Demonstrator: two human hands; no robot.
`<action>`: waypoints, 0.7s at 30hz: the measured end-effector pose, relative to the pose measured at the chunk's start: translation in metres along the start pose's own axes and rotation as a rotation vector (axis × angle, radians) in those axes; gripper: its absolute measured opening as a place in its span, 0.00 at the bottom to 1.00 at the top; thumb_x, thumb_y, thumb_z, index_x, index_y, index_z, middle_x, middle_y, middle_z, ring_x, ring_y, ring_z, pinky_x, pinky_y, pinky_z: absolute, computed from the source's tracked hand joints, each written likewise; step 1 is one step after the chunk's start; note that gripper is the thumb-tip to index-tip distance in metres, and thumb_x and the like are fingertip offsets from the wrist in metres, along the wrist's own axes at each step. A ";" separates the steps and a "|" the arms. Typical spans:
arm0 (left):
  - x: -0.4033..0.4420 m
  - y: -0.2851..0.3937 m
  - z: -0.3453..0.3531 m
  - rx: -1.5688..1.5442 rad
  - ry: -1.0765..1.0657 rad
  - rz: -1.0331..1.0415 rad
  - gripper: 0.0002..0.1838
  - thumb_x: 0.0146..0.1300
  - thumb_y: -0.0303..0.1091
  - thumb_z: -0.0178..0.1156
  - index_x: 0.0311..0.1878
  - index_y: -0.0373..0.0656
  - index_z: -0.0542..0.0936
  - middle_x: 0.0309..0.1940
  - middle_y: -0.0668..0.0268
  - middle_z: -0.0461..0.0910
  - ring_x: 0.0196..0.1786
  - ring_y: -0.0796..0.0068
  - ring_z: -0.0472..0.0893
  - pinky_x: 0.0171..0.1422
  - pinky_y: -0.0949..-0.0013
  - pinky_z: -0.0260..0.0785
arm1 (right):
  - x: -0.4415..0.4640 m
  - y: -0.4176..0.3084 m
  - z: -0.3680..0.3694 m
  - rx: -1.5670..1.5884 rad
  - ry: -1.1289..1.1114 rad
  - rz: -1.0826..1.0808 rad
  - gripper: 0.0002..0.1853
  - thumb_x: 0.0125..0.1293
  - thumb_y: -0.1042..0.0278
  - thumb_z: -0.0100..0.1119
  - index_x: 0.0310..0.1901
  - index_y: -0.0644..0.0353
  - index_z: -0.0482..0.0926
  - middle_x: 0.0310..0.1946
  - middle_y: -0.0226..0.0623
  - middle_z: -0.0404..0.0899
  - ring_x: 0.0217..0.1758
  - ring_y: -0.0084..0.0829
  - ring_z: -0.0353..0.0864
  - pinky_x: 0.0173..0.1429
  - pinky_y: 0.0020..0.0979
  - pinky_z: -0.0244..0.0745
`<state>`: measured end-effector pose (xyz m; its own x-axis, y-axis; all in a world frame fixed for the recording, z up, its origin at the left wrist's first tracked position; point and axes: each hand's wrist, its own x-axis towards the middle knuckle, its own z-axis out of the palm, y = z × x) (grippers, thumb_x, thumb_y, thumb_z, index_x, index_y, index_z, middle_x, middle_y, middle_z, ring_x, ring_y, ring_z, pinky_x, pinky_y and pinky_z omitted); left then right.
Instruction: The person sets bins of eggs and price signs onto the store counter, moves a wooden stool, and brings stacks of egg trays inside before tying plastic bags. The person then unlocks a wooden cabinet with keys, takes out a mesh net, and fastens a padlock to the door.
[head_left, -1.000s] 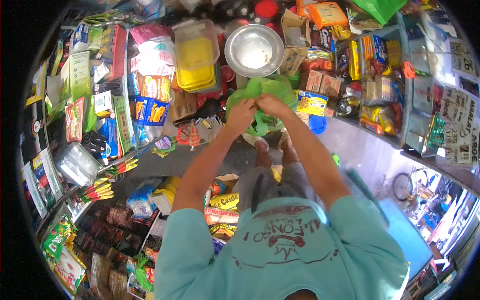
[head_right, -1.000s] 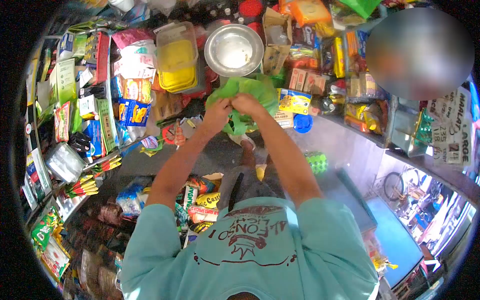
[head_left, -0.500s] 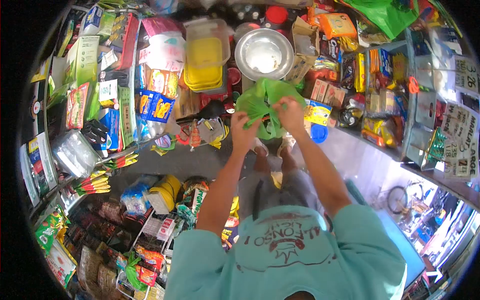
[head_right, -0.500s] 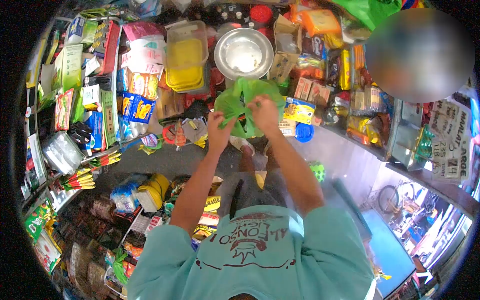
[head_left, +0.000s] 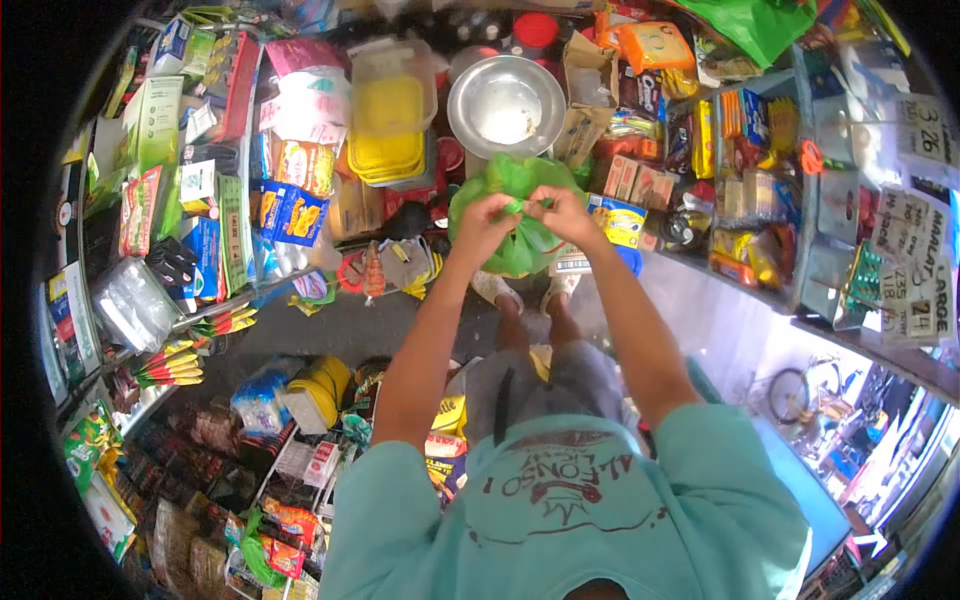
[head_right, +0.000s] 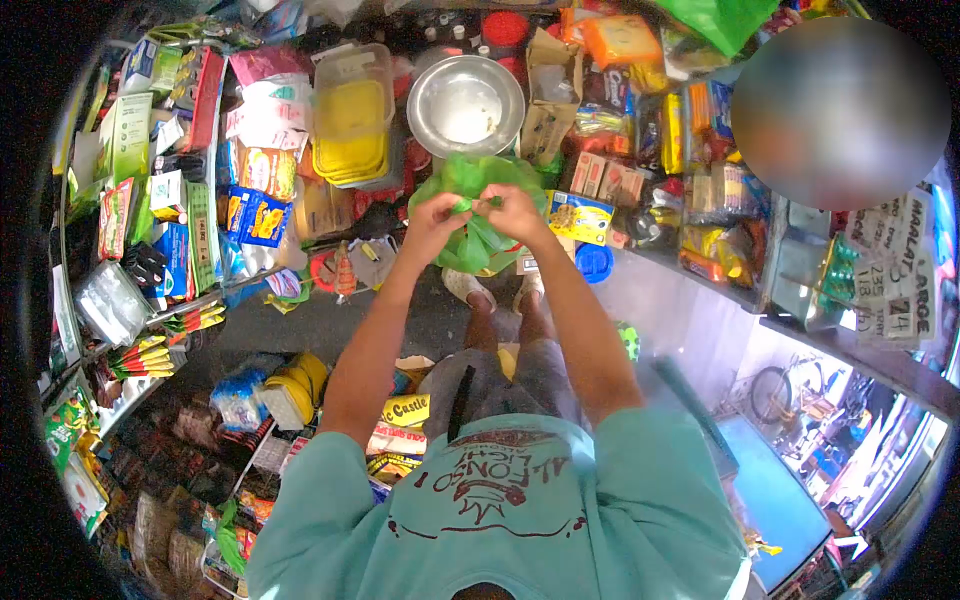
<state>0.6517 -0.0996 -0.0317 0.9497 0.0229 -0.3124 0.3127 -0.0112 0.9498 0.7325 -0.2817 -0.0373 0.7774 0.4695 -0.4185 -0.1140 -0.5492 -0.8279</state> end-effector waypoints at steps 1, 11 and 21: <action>0.002 0.002 0.002 0.149 0.010 0.031 0.11 0.61 0.28 0.64 0.47 0.40 0.83 0.36 0.64 0.84 0.39 0.72 0.82 0.47 0.69 0.72 | 0.002 0.007 0.003 0.017 -0.004 -0.026 0.11 0.62 0.60 0.68 0.35 0.60 0.81 0.31 0.33 0.82 0.34 0.25 0.77 0.41 0.30 0.72; 0.009 -0.005 0.007 0.472 0.077 0.066 0.12 0.66 0.37 0.60 0.47 0.41 0.79 0.34 0.52 0.83 0.36 0.54 0.83 0.42 0.58 0.72 | 0.007 0.001 0.018 0.471 -0.069 0.149 0.09 0.64 0.66 0.65 0.38 0.62 0.83 0.34 0.34 0.83 0.35 0.23 0.80 0.43 0.28 0.74; 0.017 -0.019 -0.010 0.044 0.079 -0.143 0.05 0.62 0.28 0.64 0.33 0.40 0.77 0.27 0.69 0.80 0.30 0.83 0.77 0.35 0.74 0.67 | -0.005 -0.015 0.034 0.254 0.035 0.206 0.08 0.59 0.69 0.67 0.36 0.66 0.85 0.31 0.39 0.86 0.33 0.24 0.85 0.39 0.27 0.79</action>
<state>0.6623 -0.0892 -0.0545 0.8915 0.1064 -0.4403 0.4467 -0.0462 0.8935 0.7090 -0.2525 -0.0355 0.7423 0.3401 -0.5773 -0.4180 -0.4383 -0.7957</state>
